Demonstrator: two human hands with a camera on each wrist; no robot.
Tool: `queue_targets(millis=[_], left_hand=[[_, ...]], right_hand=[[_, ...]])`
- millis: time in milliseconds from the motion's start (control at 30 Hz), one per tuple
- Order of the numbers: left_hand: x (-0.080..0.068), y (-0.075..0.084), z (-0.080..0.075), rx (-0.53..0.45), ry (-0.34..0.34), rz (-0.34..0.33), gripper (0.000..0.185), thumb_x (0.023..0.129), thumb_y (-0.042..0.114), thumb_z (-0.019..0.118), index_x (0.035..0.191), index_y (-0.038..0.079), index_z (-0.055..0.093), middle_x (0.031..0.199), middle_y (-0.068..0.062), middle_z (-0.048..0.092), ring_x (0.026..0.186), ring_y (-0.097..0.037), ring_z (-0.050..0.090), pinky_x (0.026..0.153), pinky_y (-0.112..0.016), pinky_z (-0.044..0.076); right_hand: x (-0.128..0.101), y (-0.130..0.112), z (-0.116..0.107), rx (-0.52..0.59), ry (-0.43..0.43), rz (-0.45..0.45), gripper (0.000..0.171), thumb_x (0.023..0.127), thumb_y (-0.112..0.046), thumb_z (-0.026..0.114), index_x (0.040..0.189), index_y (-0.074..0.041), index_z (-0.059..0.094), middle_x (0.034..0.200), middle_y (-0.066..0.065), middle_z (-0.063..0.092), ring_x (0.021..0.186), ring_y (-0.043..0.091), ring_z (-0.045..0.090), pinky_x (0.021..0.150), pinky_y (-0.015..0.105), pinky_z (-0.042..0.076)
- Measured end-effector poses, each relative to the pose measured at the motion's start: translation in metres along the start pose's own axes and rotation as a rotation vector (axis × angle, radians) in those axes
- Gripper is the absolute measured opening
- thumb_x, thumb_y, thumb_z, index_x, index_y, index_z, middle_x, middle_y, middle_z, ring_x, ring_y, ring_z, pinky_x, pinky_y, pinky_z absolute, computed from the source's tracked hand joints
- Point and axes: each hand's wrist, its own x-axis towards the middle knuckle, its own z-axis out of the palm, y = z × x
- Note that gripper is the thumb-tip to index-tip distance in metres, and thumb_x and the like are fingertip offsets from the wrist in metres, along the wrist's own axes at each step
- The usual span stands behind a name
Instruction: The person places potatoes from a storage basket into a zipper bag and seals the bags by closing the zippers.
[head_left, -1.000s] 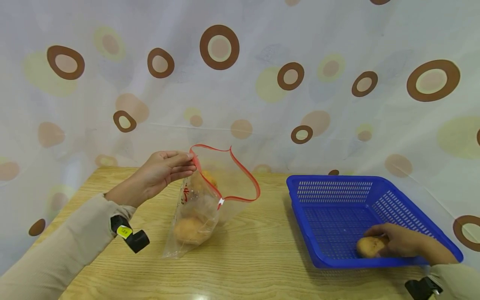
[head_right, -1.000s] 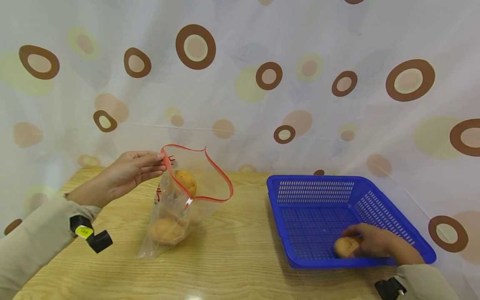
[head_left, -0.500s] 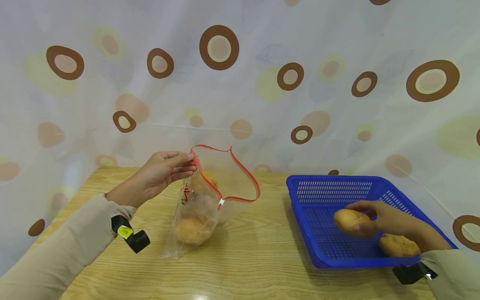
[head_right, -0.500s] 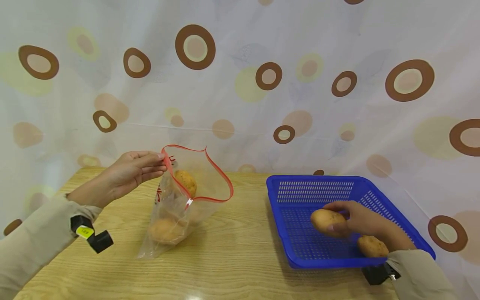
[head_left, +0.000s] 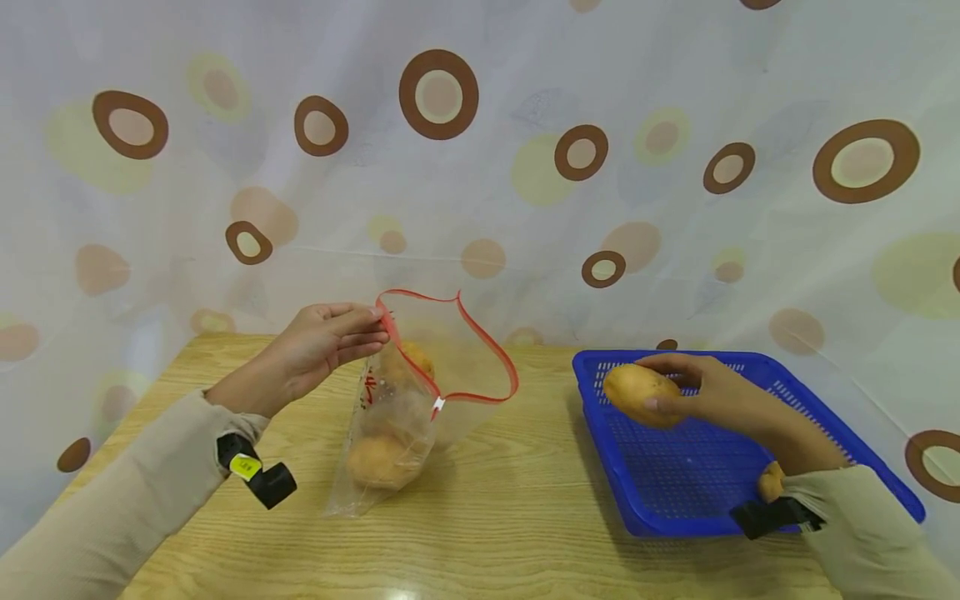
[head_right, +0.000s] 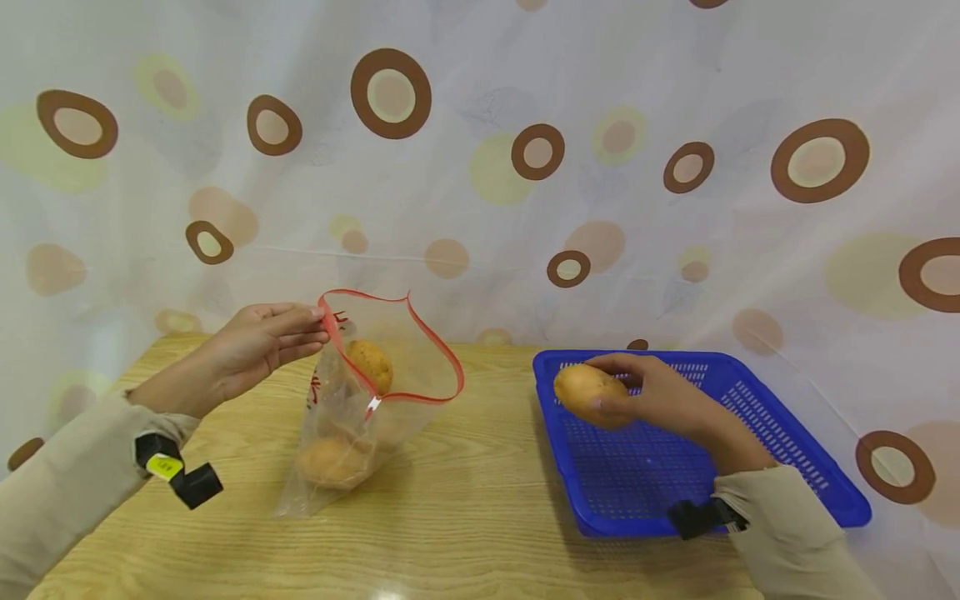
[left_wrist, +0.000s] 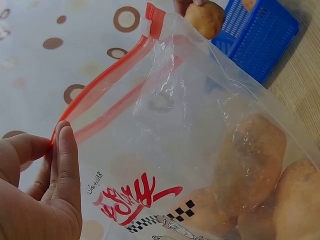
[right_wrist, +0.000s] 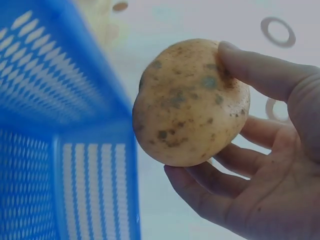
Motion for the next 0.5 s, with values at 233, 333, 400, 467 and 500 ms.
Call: queue_targets(millis=[233, 333, 400, 467, 500], left_hand=[[-0.001, 0.0, -0.001, 0.005, 0.0, 0.0, 0.01, 0.097, 0.007, 0.056, 0.096, 0.006, 0.066, 0.087, -0.004, 0.068, 0.081, -0.011, 0.069, 0.08, -0.02, 0.059], [0.0, 0.0, -0.001, 0.01, -0.002, 0.004, 0.012, 0.097, 0.007, 0.056, 0.095, 0.007, 0.067, 0.087, -0.004, 0.068, 0.081, -0.011, 0.069, 0.08, -0.02, 0.059], [0.0, 0.0, -0.001, 0.014, 0.0, 0.006, 0.012, 0.098, 0.007, 0.055, 0.095, 0.007, 0.067, 0.087, -0.004, 0.068, 0.081, -0.011, 0.069, 0.08, -0.02, 0.059], [0.001, 0.0, -0.001, 0.014, 0.004, 0.004, 0.012, 0.098, 0.006, 0.055, 0.095, 0.007, 0.067, 0.087, -0.004, 0.068, 0.081, -0.011, 0.069, 0.08, -0.02, 0.059], [0.001, 0.0, -0.001, 0.015, 0.005, 0.004, 0.012, 0.098, 0.007, 0.055, 0.096, 0.006, 0.066, 0.087, -0.004, 0.068, 0.081, -0.011, 0.069, 0.08, -0.02, 0.059]], right_hand=[[0.013, -0.03, 0.007, 0.081, 0.004, -0.005, 0.054, 0.091, -0.031, 0.068, 0.138, -0.012, 0.049, 0.132, 0.014, 0.052, 0.115, 0.034, 0.054, 0.082, 0.036, 0.053], [0.018, -0.041, 0.01, 0.123, -0.003, -0.02, 0.053, 0.091, -0.029, 0.068, 0.138, -0.012, 0.049, 0.131, 0.013, 0.053, 0.112, 0.031, 0.056, 0.081, 0.035, 0.054], [0.021, -0.048, 0.012, 0.138, -0.005, -0.037, 0.053, 0.091, -0.028, 0.067, 0.138, -0.012, 0.049, 0.129, 0.012, 0.055, 0.11, 0.03, 0.057, 0.081, 0.036, 0.055], [0.023, -0.055, 0.014, 0.147, 0.003, -0.053, 0.052, 0.091, -0.027, 0.067, 0.138, -0.012, 0.05, 0.128, 0.011, 0.057, 0.109, 0.029, 0.058, 0.081, 0.036, 0.055], [0.025, -0.058, 0.015, 0.149, 0.008, -0.064, 0.052, 0.092, -0.027, 0.067, 0.138, -0.012, 0.05, 0.127, 0.011, 0.057, 0.109, 0.029, 0.058, 0.081, 0.036, 0.055]])
